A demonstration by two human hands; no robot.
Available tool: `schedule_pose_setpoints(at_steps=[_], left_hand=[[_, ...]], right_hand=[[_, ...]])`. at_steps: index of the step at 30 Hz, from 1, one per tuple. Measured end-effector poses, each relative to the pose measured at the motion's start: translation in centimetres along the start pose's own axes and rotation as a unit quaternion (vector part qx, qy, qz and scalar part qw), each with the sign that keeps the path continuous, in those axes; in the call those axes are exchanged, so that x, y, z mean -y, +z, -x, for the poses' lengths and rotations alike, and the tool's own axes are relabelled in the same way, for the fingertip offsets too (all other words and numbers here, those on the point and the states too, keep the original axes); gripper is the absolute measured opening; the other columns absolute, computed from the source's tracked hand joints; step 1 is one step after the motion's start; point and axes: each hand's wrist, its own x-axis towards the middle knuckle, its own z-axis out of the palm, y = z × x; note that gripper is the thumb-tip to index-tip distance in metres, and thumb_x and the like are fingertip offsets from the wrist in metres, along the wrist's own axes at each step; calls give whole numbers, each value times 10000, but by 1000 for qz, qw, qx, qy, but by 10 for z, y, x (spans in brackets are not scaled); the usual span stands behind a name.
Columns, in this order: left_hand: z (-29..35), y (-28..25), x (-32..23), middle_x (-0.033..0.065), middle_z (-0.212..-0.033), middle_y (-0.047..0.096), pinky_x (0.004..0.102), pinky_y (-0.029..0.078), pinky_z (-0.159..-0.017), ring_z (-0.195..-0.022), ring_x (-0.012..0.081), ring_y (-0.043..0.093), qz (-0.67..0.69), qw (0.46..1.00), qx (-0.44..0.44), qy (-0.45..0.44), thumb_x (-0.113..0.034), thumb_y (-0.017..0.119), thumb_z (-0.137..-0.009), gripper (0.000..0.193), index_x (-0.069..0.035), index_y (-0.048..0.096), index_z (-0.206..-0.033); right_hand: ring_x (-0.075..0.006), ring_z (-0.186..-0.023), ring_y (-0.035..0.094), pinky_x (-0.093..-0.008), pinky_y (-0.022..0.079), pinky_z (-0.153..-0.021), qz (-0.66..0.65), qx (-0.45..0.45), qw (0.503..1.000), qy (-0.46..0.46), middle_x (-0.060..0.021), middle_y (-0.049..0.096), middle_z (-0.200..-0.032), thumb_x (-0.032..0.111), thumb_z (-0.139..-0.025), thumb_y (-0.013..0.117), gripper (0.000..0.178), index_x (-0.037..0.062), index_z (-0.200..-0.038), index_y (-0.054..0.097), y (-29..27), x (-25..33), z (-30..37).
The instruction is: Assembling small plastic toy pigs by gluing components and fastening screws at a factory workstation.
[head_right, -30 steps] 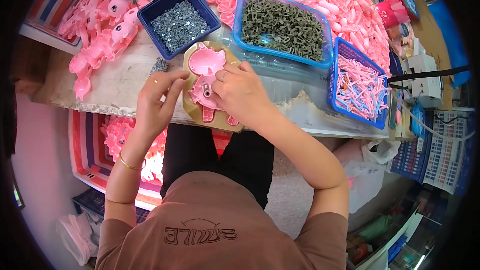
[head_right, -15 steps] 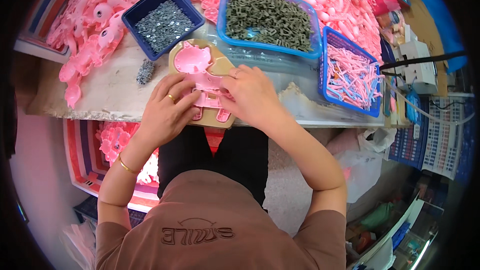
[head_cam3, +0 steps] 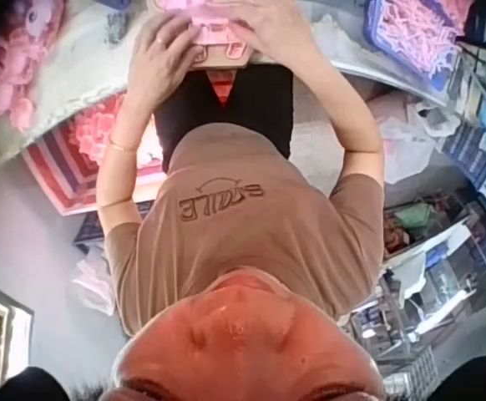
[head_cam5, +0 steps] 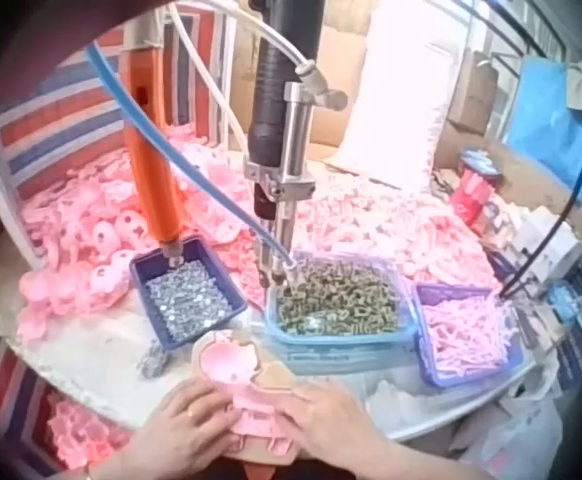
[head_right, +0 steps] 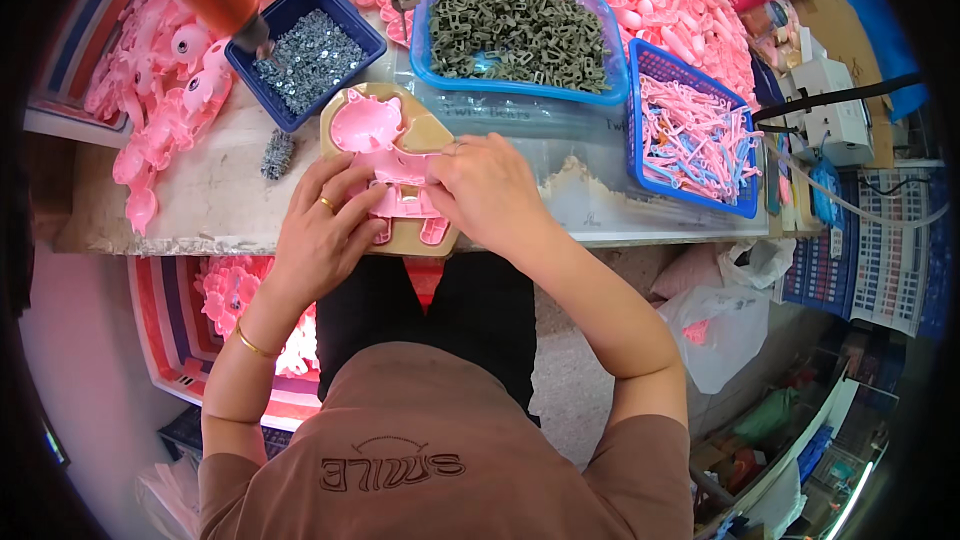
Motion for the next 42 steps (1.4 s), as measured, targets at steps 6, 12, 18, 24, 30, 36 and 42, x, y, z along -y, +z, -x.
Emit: schedule_pose_setpoints(at_steps=[6, 12, 18, 24, 30, 36, 42], left_hand=[[1, -3, 2, 112, -1225, 565, 471, 394, -1047, -1218, 330, 485, 3, 1000, -3, -6, -195, 694, -824, 329, -69, 628, -1120], [-17, -18, 11, 102, -1049, 628, 386, 494, -856, -1011, 287, 590, 31, 996, -82, -25, -96, 667, -831, 247, -53, 630, -1071], [-28, -37, 77, 80, -909, 616, 385, 487, -755, -881, 275, 565, -97, 982, -153, -62, -114, 654, -832, 63, -58, 631, -850], [-86, -34, 107, 49, -910, 676, 359, 408, -831, -1005, 215, 552, -274, 950, 71, -130, -253, 693, -784, 168, -91, 739, -783], [-99, -16, 110, 35, -822, 716, 365, 392, -831, -977, 220, 607, -287, 940, 128, -133, -149, 673, -744, 87, -118, 745, -783], [-92, -21, 106, 48, -872, 697, 379, 450, -777, -939, 231, 628, -256, 960, 80, -84, -110, 649, -769, 115, -105, 699, -873], [-75, -23, 56, 48, -862, 619, 361, 480, -754, -893, 239, 613, -66, 996, 0, 58, -171, 630, -836, 118, -85, 612, -915]], right_hand=[[-256, -893, 608, -383, 473, -778, -145, -116, 982, -23, -94, 642, -911, 306, -799, 760, 338, 59, -1010, 663, -34, 41, -56], [-220, -1083, 574, -312, 457, -946, -200, -248, 940, -121, -170, 545, -1237, 471, -951, 591, 730, -57, -1403, 367, -74, 108, -140], [-177, -919, 628, -315, 506, -840, -290, -160, 937, -111, -81, 622, -1037, 296, -853, 734, 567, 0, -1272, 493, -92, 93, -183], [-118, -838, 618, -299, 514, -763, -416, -106, 903, -23, -43, 646, -926, 218, -822, 750, 424, 1, -1147, 586, -84, 56, -148], [-117, -879, 615, -296, 510, -824, -417, -88, 904, 34, -55, 639, -1008, 116, -865, 659, 413, -6, -1244, 551, -95, 36, -129], [-133, -868, 620, -305, 507, -831, -452, -81, 888, 21, -69, 633, -1039, 122, -878, 640, 386, -7, -1231, 553, -98, 31, -124], [-145, -749, 629, -299, 519, -756, -483, -76, 871, 35, -89, 657, -891, 137, -884, 618, 303, -9, -1141, 551, -87, 46, -116]])
